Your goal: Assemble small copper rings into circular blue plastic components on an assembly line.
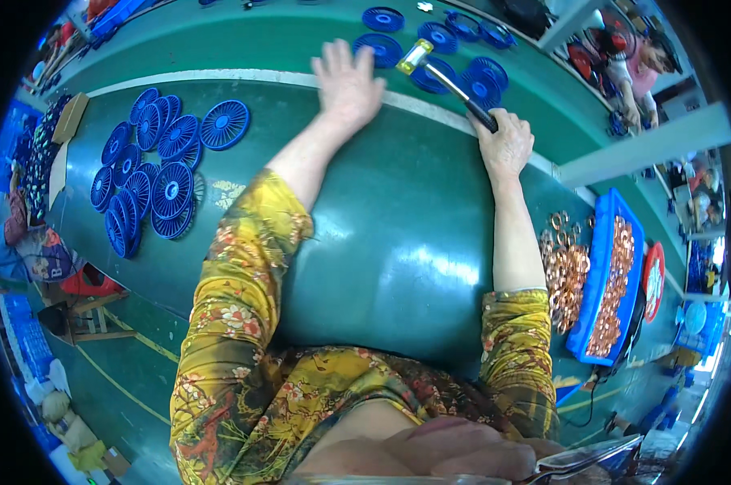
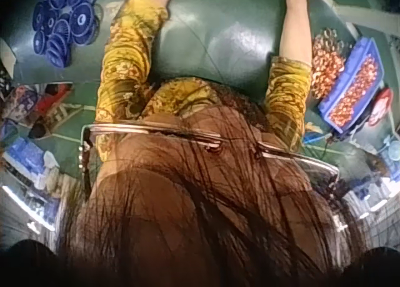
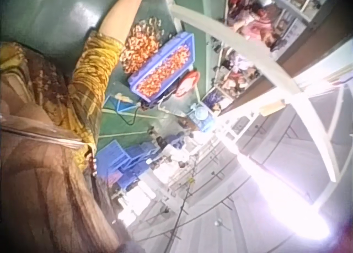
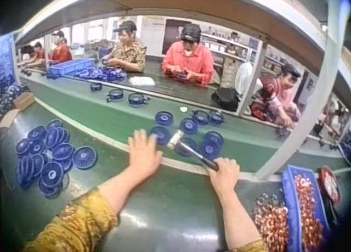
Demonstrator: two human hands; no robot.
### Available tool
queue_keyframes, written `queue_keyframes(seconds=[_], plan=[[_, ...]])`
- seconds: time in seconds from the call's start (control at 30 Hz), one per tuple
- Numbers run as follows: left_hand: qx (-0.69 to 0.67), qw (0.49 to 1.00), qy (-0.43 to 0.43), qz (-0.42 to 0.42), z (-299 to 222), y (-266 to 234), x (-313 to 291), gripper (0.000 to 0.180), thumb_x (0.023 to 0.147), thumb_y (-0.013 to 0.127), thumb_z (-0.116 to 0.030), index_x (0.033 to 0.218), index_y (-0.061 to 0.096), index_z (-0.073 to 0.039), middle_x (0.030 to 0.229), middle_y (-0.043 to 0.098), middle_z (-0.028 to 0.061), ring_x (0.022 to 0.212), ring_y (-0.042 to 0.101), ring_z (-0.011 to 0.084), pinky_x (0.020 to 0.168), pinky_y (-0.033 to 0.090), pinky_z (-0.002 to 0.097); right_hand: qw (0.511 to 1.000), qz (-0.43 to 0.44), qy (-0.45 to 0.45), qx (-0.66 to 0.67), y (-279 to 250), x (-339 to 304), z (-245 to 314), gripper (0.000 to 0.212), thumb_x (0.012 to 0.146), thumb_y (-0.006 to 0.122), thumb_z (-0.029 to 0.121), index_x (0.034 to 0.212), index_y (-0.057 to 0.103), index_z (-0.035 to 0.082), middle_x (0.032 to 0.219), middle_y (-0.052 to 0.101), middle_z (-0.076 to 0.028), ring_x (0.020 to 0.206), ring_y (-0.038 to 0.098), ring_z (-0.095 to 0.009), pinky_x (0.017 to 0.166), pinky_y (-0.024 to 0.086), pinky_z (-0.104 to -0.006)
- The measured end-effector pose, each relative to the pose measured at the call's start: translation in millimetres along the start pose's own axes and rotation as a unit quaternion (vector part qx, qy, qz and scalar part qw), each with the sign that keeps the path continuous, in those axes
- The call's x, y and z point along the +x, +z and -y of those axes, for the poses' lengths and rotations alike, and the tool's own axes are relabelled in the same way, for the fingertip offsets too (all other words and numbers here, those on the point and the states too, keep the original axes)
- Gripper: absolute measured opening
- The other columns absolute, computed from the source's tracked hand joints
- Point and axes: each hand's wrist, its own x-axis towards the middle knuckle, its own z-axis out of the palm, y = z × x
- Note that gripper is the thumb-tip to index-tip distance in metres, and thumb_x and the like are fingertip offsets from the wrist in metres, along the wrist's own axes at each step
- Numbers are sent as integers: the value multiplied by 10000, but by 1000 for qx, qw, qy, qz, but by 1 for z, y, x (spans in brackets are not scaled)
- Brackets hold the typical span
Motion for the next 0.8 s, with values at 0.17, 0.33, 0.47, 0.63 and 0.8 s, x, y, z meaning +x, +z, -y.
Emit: queue_keyframes(seconds=[0.17, 0.33, 0.47, 0.63, 0.8], plan=[[175, 981, -84, -18, 87, -69, -17, 599, 806, 597, -485, 1304, 492, -167, 1373, 403, 171, 1303, 316, 382, 970, 262, 662, 992, 94, -5, 79, -76, -83, 10, 310, 728, 733, 397, 758, 624, 108, 721, 611, -80, 727, 598, -278, 638, 481, -418], [241, 932, -210, 170, 150, -95, -67, 811, 820, 419, -721, 1441, 340, -205, 1469, 296, 234, 1366, 243, 416, 1046, 124, 654, 981, 115, -19, 154, -125, -138, -4, 298, 769, 715, 367, 894, 667, 101, 875, 609, -91, 843, 578, -280, 745, 449, -401], [172, 972, -70, 144, 137, -118, -111, 692, 878, 452, -612, 1388, 410, -145, 1328, 443, 238, 1312, 345, 395, 1013, 196, 678, 991, 1, 107, -79, -139, -129, -30, 325, 796, 679, 390, 918, 673, 89, 988, 595, -97, 952, 541, -278, 791, 400, -431], [43, 989, -30, 137, 76, -155, -151, 718, 775, 651, -549, 1309, 487, -98, 1182, 516, 266, 1146, 472, 403, 1017, 255, 608, 967, 82, 178, -162, -133, -133, -67, 157, 801, 650, 247, 871, 701, 116, 963, 599, -83, 977, 539, -290, 823, 405, -454], [-43, 993, 8, 114, 35, -180, -184, 882, 666, 773, -488, 1346, 405, -63, 1120, 455, 259, 1024, 459, 399, 933, 364, 502, 991, 11, 118, -58, -138, -139, -65, 124, 825, 621, 185, 861, 696, 94, 908, 620, -103, 919, 578, -294, 794, 468, -413]])
